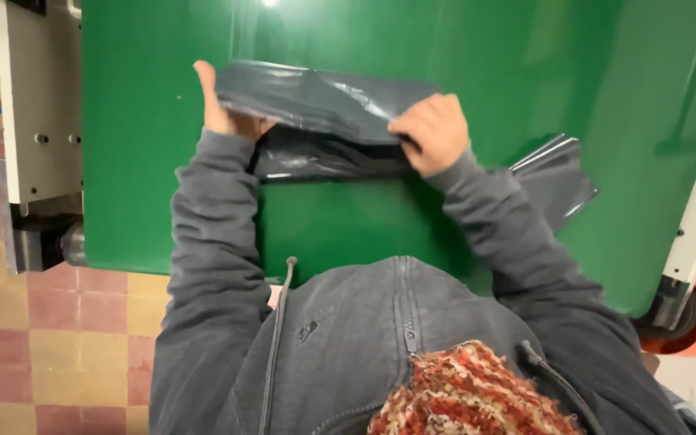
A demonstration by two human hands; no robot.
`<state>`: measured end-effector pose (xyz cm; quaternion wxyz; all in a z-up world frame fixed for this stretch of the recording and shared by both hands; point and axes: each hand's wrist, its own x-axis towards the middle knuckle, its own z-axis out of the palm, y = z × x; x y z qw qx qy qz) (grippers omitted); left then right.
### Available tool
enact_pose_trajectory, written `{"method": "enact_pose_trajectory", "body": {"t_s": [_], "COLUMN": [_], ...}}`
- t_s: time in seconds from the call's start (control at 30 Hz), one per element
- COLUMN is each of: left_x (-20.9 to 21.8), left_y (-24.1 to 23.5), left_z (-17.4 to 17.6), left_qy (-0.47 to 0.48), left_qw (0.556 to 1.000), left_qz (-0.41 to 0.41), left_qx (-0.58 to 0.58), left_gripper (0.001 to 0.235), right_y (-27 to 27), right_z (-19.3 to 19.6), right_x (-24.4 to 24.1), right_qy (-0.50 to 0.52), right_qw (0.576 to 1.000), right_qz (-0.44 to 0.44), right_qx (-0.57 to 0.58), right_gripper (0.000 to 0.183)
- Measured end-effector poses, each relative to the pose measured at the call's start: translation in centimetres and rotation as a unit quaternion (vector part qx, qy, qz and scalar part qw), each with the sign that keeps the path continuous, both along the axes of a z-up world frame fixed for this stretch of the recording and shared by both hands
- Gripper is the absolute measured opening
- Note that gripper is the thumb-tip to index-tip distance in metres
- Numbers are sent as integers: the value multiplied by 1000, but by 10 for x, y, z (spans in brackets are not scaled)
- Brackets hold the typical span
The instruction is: Folding large black plastic bags and placing them into a storage crate.
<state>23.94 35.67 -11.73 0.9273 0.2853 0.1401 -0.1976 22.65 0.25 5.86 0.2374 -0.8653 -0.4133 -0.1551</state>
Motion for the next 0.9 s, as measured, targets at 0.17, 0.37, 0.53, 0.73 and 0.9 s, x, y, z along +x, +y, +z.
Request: {"method": "enact_pose_trajectory", "body": {"t_s": [0.17, 0.37, 0.53, 0.73, 0.9], "left_x": [-56, -120, -122, -100, 5], "left_y": [6, -6, -11, -79, -90], "left_z": [21, 131, 95, 131, 19], "left_qy": [-161, -500, -454, -589, -248], "left_qw": [968, 386, 231, 555, 774], "left_qz": [53, 33, -247, -245, -382], "left_qx": [183, 775, 825, 534, 439], "left_gripper": [93, 49, 11, 26, 44], "right_y": [-10, -12, 26, 38, -7], "right_z": [-50, -54, -29, -91, -157], "right_x": [-48, -60, -78, -127, -150], "right_qy": [-26, -36, 48, 102, 372], "right_qw": [999, 998, 994, 991, 889], "right_qz": [-31, -42, -55, 79, -102], "right_qx": [28, -3, -87, 30, 246], "right_gripper": [32, 30, 49, 44, 31]}}
